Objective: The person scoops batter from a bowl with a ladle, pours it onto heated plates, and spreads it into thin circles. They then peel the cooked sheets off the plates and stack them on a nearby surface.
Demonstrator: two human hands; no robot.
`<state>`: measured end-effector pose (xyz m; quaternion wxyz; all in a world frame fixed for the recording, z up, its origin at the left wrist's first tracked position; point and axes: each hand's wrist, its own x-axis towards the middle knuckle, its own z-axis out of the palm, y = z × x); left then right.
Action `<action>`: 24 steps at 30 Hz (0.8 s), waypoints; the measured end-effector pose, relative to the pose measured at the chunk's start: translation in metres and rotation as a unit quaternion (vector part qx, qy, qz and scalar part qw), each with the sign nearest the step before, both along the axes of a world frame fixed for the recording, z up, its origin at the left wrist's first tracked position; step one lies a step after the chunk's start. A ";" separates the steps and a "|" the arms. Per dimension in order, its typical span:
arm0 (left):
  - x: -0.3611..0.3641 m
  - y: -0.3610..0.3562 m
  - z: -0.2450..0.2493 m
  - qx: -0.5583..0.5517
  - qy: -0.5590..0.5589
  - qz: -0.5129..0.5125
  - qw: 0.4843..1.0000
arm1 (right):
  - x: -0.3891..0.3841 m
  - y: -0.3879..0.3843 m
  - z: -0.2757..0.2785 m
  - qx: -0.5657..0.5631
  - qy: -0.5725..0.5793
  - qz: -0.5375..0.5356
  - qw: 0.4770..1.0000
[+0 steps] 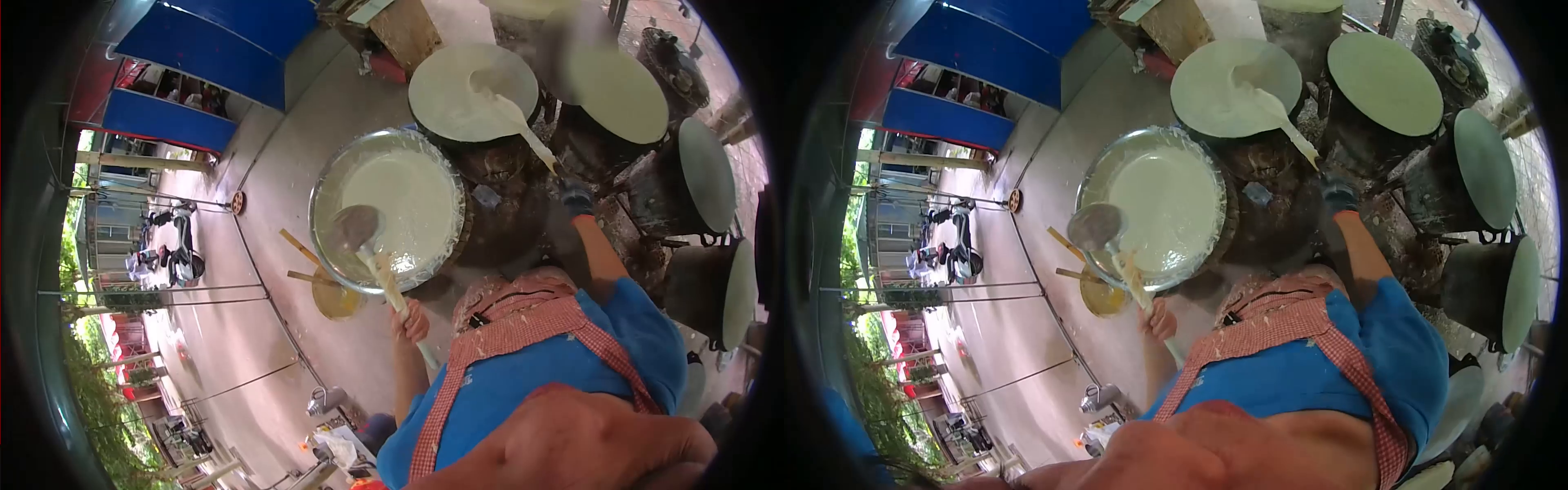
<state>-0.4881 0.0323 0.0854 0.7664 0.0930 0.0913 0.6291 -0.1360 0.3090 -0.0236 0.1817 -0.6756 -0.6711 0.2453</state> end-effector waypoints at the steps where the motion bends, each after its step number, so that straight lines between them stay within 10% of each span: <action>1: 0.000 0.005 -0.006 0.083 -0.120 -0.079 0.986 | -0.010 0.005 -0.013 0.077 0.005 -0.010 0.997; 7: 0.038 0.008 0.013 0.001 -0.115 0.080 0.990 | -0.073 0.012 -0.018 0.214 -0.062 0.125 0.967; 11: 0.036 -0.001 -0.012 0.040 -0.084 0.095 0.991 | 0.000 0.045 0.041 0.000 -0.202 0.099 0.974; 16: 0.060 0.019 -0.022 -0.017 -0.156 0.121 0.980 | -0.046 0.091 -0.016 0.169 0.088 0.060 0.980; 21: 0.054 0.044 -0.031 -0.058 -0.167 0.016 0.984 | -0.001 0.078 -0.010 -0.007 -0.133 0.126 0.983; 24: 0.056 0.043 -0.038 -0.110 -0.127 0.054 0.984 | 0.023 0.113 0.013 0.044 -0.027 0.085 0.995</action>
